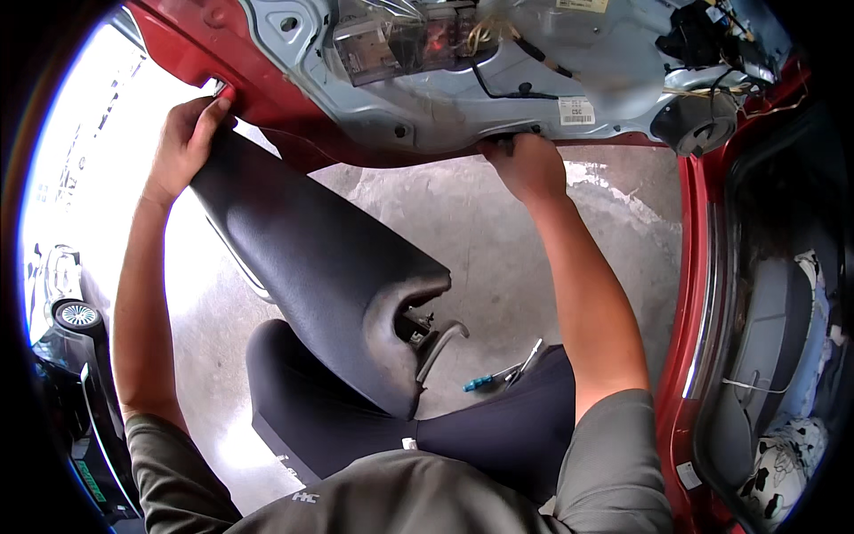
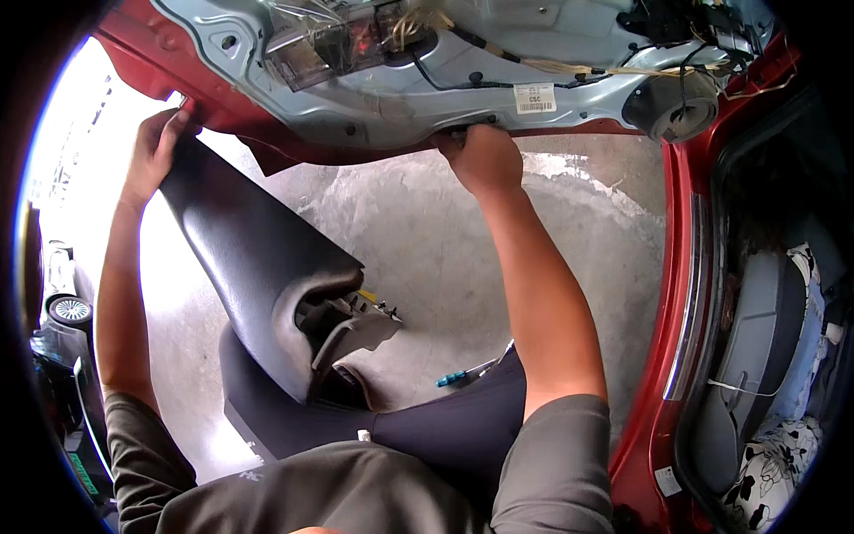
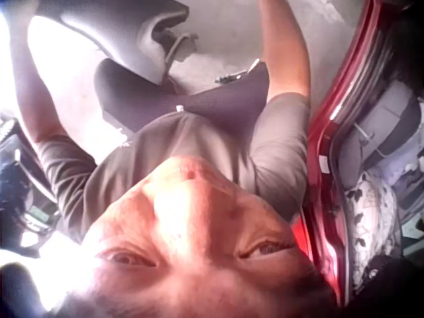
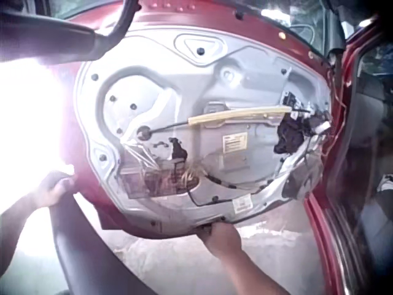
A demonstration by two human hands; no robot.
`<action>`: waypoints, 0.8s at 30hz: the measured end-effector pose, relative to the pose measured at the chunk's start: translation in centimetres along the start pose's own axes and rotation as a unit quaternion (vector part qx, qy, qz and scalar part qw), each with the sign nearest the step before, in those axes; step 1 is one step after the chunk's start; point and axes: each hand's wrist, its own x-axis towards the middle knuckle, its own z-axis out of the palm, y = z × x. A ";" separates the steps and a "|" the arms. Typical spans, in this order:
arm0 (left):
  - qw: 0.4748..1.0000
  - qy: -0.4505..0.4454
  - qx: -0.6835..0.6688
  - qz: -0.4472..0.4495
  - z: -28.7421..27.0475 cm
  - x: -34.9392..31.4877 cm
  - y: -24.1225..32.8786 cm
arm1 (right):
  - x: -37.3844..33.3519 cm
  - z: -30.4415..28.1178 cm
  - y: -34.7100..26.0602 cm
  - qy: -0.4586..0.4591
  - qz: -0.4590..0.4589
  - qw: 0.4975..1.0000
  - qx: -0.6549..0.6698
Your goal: The person works on small fastener clips using an orange pry tool and a metal blade, walks to a car, inserts the clips into a removed door panel, and reaches inside the vehicle door by hand.
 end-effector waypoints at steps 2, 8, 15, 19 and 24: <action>0.999 0.034 0.024 0.022 -0.6 0.3 0.1 | 0.1 -0.4 -0.8 -0.026 0.009 1.000 0.011; 0.941 0.107 0.265 0.183 -0.1 1.9 2.6 | 0.4 -1.1 1.0 -0.027 0.023 0.999 -0.012; 0.914 0.135 0.329 0.194 -0.2 1.6 4.9 | 1.2 0.3 1.9 0.043 -0.049 0.998 0.000; 0.888 0.130 0.312 0.313 1.5 2.8 9.7 | 2.0 -0.6 3.0 0.052 -0.069 0.996 0.003; 0.790 0.119 0.318 0.511 2.9 6.1 18.0 | 2.5 -0.4 4.7 0.061 -0.067 0.996 0.027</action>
